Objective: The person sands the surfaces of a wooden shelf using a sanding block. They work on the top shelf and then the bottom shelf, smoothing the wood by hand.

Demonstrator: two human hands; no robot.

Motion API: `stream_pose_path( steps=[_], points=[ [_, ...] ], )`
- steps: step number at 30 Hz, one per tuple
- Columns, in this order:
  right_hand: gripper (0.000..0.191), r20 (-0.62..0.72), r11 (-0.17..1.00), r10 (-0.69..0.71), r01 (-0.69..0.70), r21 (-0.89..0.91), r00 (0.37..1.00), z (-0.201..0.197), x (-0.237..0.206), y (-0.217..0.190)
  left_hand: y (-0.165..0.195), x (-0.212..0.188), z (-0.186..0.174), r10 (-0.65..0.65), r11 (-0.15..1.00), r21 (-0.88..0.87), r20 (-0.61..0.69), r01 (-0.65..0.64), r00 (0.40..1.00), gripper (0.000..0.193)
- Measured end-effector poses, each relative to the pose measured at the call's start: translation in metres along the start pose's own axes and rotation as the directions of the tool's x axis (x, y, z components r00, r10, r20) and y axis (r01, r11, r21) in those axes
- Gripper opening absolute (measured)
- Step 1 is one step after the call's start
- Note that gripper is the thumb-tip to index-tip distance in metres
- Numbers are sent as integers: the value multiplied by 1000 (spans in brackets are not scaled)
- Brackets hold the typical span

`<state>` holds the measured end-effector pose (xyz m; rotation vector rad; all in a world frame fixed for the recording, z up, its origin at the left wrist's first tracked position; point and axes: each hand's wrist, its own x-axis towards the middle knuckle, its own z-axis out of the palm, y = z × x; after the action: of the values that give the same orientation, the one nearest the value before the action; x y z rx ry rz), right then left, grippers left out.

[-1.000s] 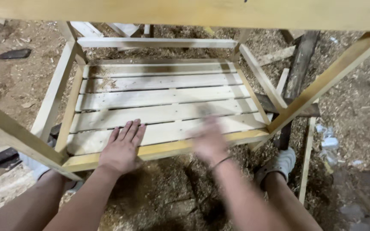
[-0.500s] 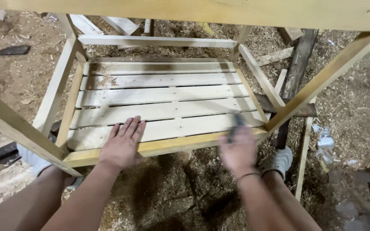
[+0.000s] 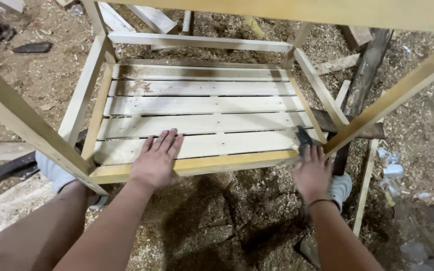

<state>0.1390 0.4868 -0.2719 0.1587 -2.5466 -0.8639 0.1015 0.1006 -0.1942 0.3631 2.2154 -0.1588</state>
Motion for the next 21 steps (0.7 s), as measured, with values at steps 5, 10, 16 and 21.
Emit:
stream_pose_path(
  steps=[5, 10, 16, 21],
  points=[
    [70, 723, 608, -193, -498, 619, 663, -105, 19, -137, -6, 12, 15, 10, 998, -57, -43, -13, 999, 112],
    [84, 504, 587, -502, -151, 795, 703, -153, 40, -174, -10, 16, 28, 60, 993, 111, -255, -33, 965, 107],
    [49, 713, 878, -189, -209, 430, 675, -44, 38, -10, -9, 9, 14, 31, 999, -24, -53, -32, 998, 112],
    [63, 832, 813, -164, -405, 418, 530, -59, 66, -45, -9, 11, 17, 23, 999, -27, -40, -24, 999, 114]
  ],
)
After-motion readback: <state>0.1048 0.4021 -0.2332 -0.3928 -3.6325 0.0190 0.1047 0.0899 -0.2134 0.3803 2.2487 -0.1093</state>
